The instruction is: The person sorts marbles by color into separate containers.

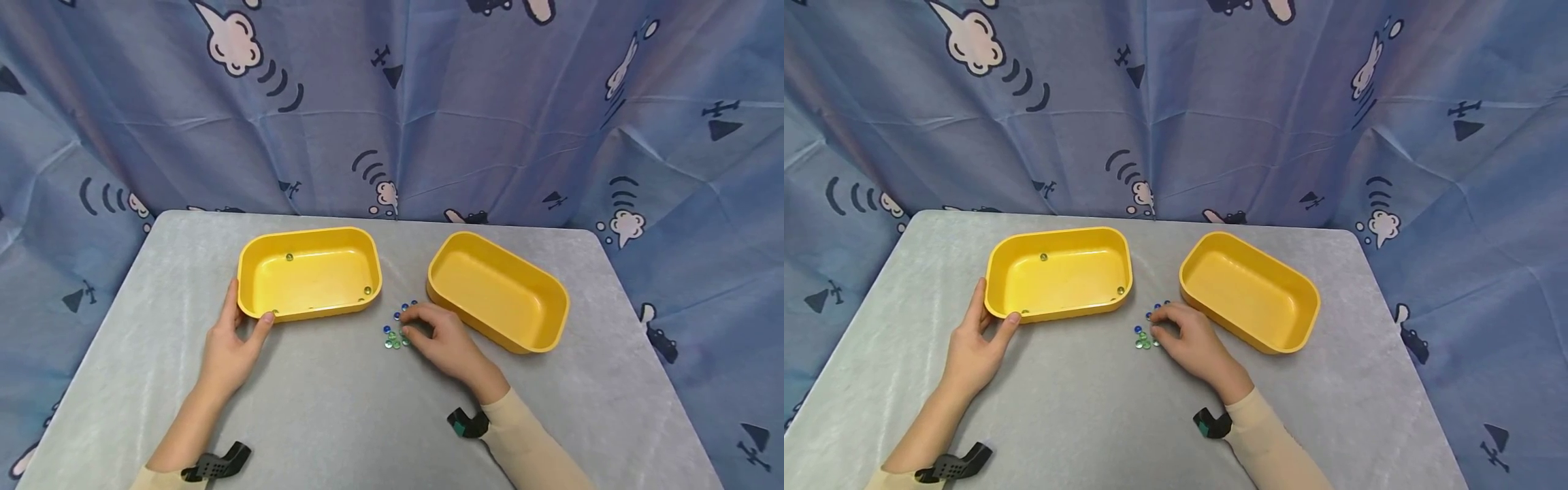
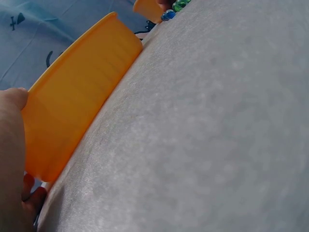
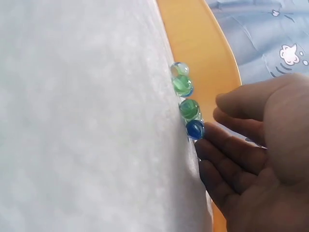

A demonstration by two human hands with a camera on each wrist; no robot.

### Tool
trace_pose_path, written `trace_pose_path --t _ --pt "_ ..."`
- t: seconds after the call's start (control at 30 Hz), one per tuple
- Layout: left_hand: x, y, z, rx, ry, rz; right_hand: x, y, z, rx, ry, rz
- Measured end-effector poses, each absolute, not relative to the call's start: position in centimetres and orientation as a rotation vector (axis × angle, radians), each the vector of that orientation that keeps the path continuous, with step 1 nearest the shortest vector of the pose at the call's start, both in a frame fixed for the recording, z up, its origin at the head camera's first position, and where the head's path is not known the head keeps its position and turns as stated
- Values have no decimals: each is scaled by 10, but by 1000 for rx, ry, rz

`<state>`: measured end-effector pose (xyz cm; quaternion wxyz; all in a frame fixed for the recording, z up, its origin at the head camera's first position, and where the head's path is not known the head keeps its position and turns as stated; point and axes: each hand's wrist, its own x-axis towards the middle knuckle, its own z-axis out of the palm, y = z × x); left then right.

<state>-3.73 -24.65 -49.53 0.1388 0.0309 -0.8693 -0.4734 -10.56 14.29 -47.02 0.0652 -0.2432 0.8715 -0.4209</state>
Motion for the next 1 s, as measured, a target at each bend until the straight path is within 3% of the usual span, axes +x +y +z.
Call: trace_pose_path --t 1.0 --pt "-37 -247 -495 84 -2510 -1392 -109 143 -482 -830 2688 -1225"
